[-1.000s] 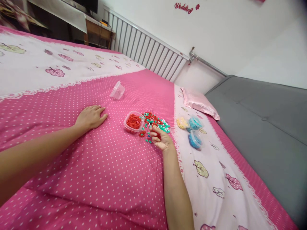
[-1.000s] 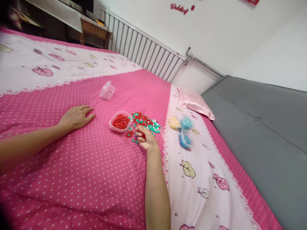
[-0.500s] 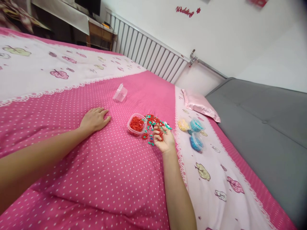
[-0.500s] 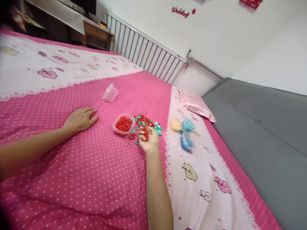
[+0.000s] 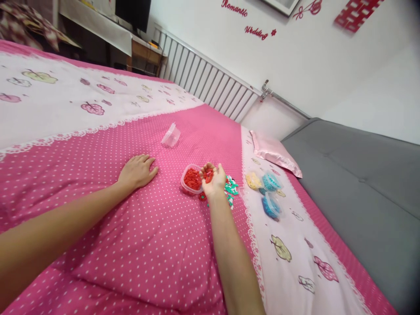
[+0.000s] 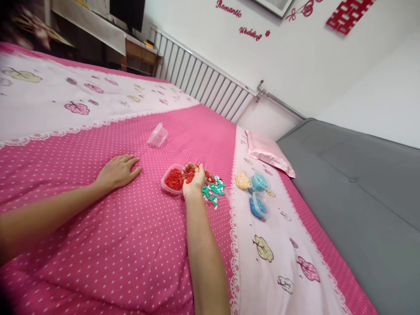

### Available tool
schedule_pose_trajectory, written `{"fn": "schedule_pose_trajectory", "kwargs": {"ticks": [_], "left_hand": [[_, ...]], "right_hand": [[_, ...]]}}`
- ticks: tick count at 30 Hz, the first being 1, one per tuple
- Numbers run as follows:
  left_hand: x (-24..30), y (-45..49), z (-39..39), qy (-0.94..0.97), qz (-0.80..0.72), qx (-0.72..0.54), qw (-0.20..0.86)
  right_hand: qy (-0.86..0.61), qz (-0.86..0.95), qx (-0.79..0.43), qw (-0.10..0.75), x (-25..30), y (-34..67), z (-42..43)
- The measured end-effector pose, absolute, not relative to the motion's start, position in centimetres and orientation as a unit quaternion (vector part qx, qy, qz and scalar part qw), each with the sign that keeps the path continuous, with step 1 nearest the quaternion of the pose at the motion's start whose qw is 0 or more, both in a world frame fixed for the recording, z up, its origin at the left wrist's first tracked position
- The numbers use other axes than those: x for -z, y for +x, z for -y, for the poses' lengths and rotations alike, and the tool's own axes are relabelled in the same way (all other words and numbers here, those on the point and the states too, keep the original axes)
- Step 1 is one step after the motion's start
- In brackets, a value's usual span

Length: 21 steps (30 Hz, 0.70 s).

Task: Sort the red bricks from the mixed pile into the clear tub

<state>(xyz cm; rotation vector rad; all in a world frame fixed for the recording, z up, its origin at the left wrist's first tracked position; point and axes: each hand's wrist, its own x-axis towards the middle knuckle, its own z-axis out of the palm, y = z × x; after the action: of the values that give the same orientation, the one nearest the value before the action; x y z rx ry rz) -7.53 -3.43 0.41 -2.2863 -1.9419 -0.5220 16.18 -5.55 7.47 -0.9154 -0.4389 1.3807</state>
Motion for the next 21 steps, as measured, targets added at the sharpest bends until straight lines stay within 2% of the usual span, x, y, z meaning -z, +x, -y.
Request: {"fn": "schedule_pose_trajectory", "kwargs": {"ticks": [7, 12, 16, 19, 21], "left_hand": [[-0.3, -7.5, 3.3, -0.746, 0.638, 0.188, 0.036], [-0.9, -7.3, 3.5, -0.74, 0.638, 0.213, 0.016], [-1.9, -5.6, 3.3, -0.722, 0.647, 0.242, -0.022], [-3.2, -2.8, 2.1, -0.708, 0.654, 0.257, -0.068], [-4.3, -0.5, 0.9, -0.705, 0.657, 0.244, -0.11]], "right_hand": [[-0.44, 0.344, -0.526, 0.641, -6.8, 15.9, 5.8], [-0.409, 0.336, -0.526, 0.666, -7.1, 17.1, 6.4], [-0.442, 0.306, -0.492, 0.684, -6.4, 19.7, 6.4], [-0.511, 0.352, -0.441, 0.648, -5.3, 21.8, 6.1], [-0.568, 0.444, -0.379, 0.58, -4.5, 22.9, 6.0]]}}
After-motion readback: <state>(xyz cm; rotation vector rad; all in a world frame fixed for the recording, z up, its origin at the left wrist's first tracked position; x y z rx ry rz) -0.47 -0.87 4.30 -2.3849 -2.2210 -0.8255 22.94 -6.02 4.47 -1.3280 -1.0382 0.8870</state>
